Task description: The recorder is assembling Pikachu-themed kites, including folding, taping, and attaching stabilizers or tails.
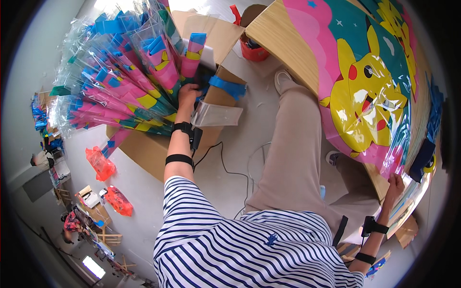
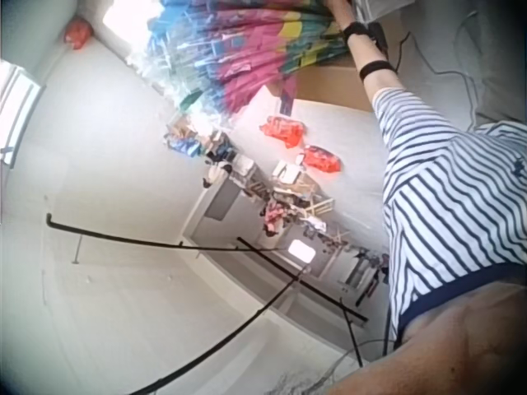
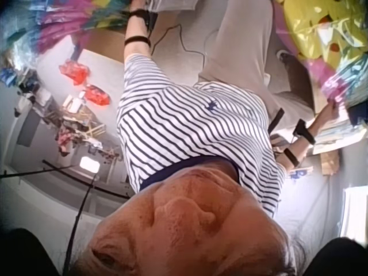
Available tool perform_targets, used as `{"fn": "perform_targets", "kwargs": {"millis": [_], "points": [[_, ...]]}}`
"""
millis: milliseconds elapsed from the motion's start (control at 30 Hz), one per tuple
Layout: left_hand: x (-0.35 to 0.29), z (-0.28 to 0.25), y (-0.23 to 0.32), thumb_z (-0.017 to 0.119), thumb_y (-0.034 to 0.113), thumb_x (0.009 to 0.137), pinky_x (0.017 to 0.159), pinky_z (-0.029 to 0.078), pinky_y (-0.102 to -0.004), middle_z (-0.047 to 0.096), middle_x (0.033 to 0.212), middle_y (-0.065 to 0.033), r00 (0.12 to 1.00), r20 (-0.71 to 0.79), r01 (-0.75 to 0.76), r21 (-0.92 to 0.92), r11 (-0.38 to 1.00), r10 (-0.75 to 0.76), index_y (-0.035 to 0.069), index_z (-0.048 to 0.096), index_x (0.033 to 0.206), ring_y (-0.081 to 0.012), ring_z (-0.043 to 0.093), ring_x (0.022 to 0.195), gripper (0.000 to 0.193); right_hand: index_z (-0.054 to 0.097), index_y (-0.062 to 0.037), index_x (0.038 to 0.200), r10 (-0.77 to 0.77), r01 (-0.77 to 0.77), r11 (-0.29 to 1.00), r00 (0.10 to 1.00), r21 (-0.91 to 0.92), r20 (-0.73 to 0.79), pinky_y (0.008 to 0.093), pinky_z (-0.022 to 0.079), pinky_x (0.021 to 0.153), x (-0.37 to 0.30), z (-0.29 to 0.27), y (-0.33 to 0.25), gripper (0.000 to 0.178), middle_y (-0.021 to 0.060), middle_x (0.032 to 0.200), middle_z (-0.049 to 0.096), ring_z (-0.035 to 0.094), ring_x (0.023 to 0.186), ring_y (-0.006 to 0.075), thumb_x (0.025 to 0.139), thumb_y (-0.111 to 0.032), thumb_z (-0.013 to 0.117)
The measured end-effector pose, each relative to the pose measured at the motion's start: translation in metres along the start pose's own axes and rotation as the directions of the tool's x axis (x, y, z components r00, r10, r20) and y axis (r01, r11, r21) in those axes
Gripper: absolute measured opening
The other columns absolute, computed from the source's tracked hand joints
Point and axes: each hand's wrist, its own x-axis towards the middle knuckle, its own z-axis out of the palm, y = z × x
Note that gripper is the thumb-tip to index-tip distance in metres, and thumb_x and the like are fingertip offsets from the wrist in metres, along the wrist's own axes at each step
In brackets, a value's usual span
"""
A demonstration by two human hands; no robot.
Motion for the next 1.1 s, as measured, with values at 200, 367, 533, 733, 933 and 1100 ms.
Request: {"fn": "perform_targets", "kwargs": {"millis": [200,367,533,733,933,1100], "points": [[-0.068,-0.032,0.062,0.066,-0.004,0.083,0.07,0.055,-0.032,0.066,0.088,-0.0071,0.997,-0.062,-0.066,-0.496,0.866,0.041,-0.002,0.065,0.111,-0.0149,0.062,0.067,0.028,0.07,0.0024,0.097,-0.048,0.048,0.999,0.999,-0.002,-0.004,0.0255,0.044,0.073,0.004,0.002,-0.017,0.019,0.0013,0.08,0.062,0.055,0.078,0.0099,0.094,-0.016,0.065],[-0.133,-0.051,0.126,0.064,-0.006,0.087,0.068,0.055,-0.0321,0.064,0.088,-0.0065,0.939,-0.02,-0.252,-0.721,0.646,0.343,-0.004,0.063,0.111,-0.0123,0.057,0.062,0.024,0.07,0.0027,0.098,-0.103,0.096,0.976,0.994,0.193,0.022,0.0236,0.046,0.075,-0.009,0.016,-0.088,0.014,0.0007,0.083,0.064,0.057,0.079,0.0083,0.093,-0.01,0.066],[-0.187,-0.022,0.181,0.063,-0.004,0.088,0.068,0.052,-0.0277,0.065,0.087,-0.0065,0.847,0.018,-0.355,-0.724,0.591,0.531,-0.003,0.064,0.108,-0.011,0.055,0.062,0.02,0.069,0.0012,0.095,-0.245,0.15,0.927,0.936,0.344,0.252,0.022,0.045,0.074,-0.049,0.049,-0.184,0.009,0.0011,0.083,0.064,0.057,0.078,0.0082,0.091,-0.006,0.067],[-0.226,0.041,0.159,0.062,-0.004,0.088,0.068,0.051,-0.0252,0.065,0.086,-0.0052,0.898,0.04,-0.283,-0.71,0.645,0.438,-0.001,0.064,0.103,-0.0115,0.056,0.064,0.015,0.068,0.0021,0.096,-0.368,0.138,0.907,0.718,0.398,0.591,0.0223,0.048,0.07,-0.092,0.096,-0.253,0.012,0.0018,0.083,0.064,0.06,0.075,0.0085,0.093,-0.009,0.064],[-0.278,0.087,0.14,0.063,-0.001,0.091,0.062,0.05,-0.0245,0.064,0.087,-0.0054,0.936,0.048,-0.212,-0.715,0.666,0.349,0.001,0.062,0.1,-0.011,0.059,0.071,0.009,0.066,0.0029,0.108,-0.393,-0.047,0.888,0.442,0.458,0.807,0.0235,0.052,0.076,-0.116,0.136,-0.32,0.026,0.0065,0.091,0.068,0.067,0.078,0.0119,0.098,-0.021,0.061],[-0.298,0.101,0.133,0.065,0.001,0.091,0.066,0.052,-0.0246,0.065,0.089,-0.0037,0.963,0.044,-0.137,-0.772,0.62,0.267,0.003,0.059,0.099,-0.0093,0.061,0.076,0.01,0.065,0.0013,0.106,-0.22,-0.255,0.917,0.315,0.305,0.923,0.0241,0.053,0.067,-0.138,0.207,-0.365,0.033,0.0071,0.085,0.066,0.067,0.073,0.0138,0.1,-0.03,0.059]]}}
